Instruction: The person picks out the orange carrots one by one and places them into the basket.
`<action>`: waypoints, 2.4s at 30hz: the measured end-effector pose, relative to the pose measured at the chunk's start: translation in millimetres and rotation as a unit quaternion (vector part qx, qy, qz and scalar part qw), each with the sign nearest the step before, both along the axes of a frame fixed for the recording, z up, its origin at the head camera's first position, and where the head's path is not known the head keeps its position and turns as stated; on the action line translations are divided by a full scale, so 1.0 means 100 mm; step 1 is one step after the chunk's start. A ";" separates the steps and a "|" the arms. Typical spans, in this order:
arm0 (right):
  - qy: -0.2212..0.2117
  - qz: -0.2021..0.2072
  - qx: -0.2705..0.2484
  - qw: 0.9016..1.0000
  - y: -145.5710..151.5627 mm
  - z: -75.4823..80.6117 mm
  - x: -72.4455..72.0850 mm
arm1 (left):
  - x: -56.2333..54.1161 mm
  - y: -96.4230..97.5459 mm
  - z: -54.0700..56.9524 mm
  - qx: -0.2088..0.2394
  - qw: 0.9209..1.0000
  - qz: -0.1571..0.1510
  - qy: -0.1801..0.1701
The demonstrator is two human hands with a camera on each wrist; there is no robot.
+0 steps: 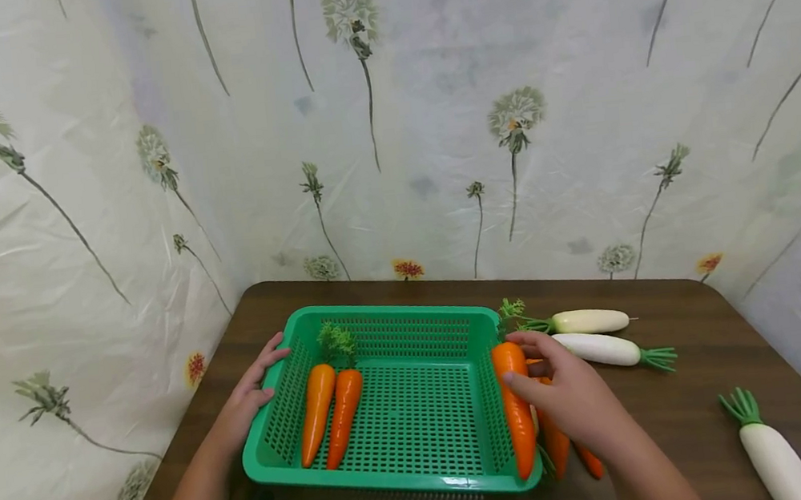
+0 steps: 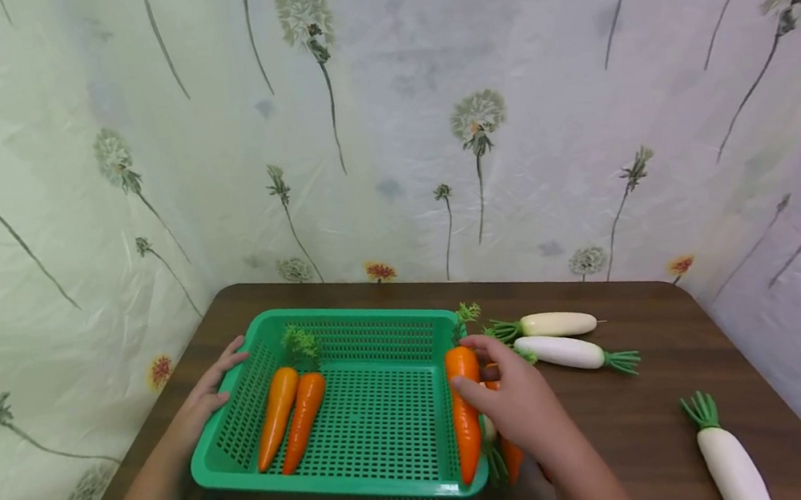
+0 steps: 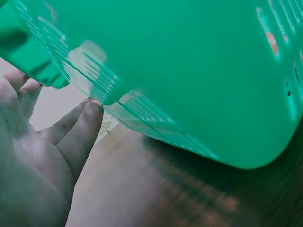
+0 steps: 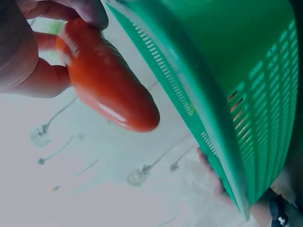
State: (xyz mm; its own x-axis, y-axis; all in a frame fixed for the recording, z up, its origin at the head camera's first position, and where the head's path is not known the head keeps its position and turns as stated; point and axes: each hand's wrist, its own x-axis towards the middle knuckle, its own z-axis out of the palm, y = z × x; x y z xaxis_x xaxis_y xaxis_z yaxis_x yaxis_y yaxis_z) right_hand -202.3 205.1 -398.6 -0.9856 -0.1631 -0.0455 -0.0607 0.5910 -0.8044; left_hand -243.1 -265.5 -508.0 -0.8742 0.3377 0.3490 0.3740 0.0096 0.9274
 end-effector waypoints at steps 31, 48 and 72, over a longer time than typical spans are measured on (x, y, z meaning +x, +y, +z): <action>0.006 0.006 0.015 1.000 -0.34 0.15 -0.28 | -0.03 -0.02 -0.04 0.001 1.000 -0.007 0.003; -0.010 0.054 0.004 0.998 -0.56 0.23 -0.48 | -0.02 0.00 -0.02 -0.006 1.000 0.012 -0.020; -0.019 0.074 -0.015 0.997 -0.83 0.29 -0.72 | -0.02 0.03 0.01 -0.011 1.000 0.008 -0.005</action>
